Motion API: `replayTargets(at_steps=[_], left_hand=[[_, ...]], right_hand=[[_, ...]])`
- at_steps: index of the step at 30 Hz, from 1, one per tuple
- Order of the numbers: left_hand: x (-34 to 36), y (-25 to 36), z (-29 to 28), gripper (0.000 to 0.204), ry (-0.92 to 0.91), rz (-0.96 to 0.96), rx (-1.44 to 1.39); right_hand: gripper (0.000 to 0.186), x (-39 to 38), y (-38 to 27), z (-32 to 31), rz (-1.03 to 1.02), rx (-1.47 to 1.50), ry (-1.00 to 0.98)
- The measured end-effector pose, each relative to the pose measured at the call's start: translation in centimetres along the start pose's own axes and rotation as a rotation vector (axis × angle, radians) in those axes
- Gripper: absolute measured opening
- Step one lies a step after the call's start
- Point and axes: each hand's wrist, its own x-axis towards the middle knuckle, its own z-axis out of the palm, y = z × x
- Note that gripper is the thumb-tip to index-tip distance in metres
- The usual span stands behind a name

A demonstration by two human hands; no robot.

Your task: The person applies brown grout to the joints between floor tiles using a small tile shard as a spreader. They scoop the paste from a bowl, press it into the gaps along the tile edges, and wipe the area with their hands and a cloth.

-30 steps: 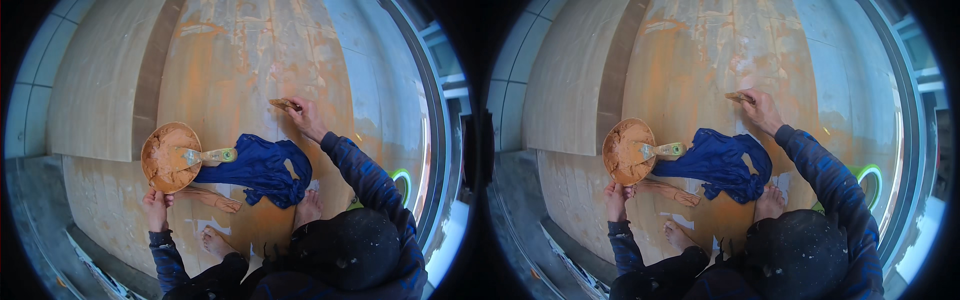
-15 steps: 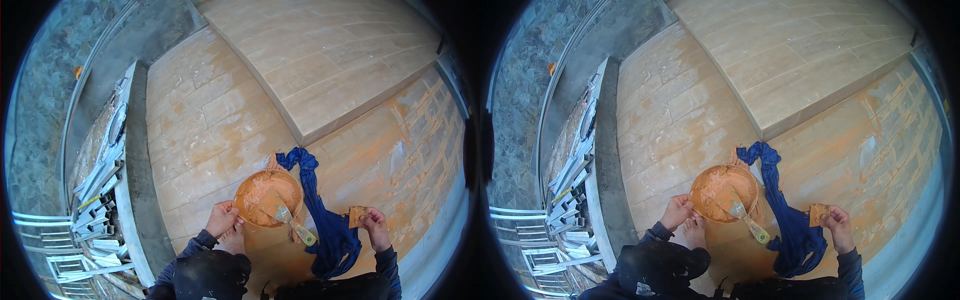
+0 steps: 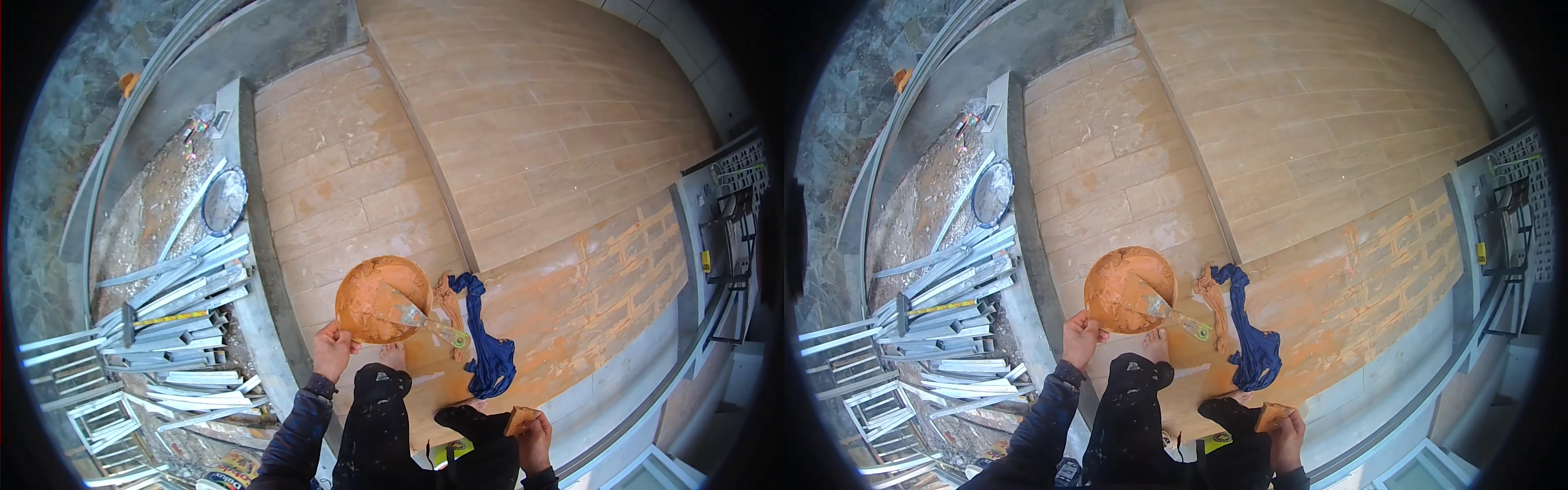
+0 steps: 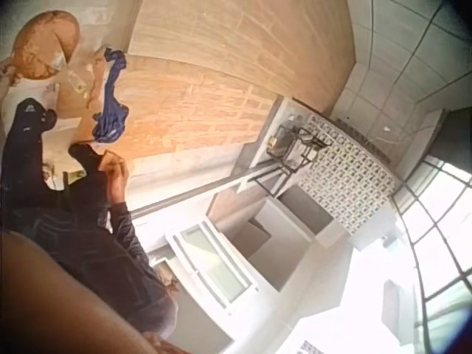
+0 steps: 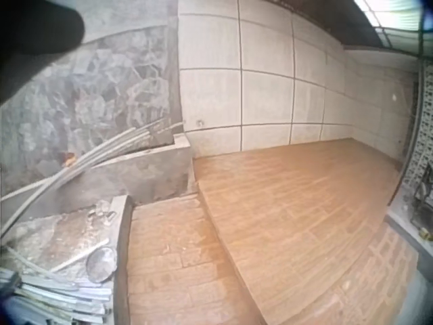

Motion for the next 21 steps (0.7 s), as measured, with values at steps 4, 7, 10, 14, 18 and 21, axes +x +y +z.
replayTargets(at_steps=[4,7,10,14,18,21], left_hand=[[-9.5,7.5,-8.4,0.024,0.081,-0.039,-0.093],[-14.5,8.4,-13.6,0.022,0.114,-0.052,-0.107],[-19.0,9.0,-19.1,0.019,0.216,-0.07,-0.057],[-23.6,8.6,-25.9,0.02,0.354,-0.084,-0.192],[-24.0,11.6,-26.0,0.02,0.382,-0.066,-0.232],[-24.5,11.6,-28.2,0.02,0.452,-0.054,-0.311]], right_hand=[[0.022,-9.8,-12.0,10.5,-0.367,-0.455,-0.205],[0.033,-16.3,-22.1,18.3,-1.131,-1.344,-0.348],[0.024,-21.3,-31.0,26.2,-1.662,-1.542,-0.595],[0.021,-28.2,-37.1,36.3,-1.99,-1.574,-0.897],[0.022,-31.7,-39.9,37.5,-2.177,-1.522,-0.997],[0.02,-34.1,-40.6,40.0,-2.356,-1.401,-1.07]])
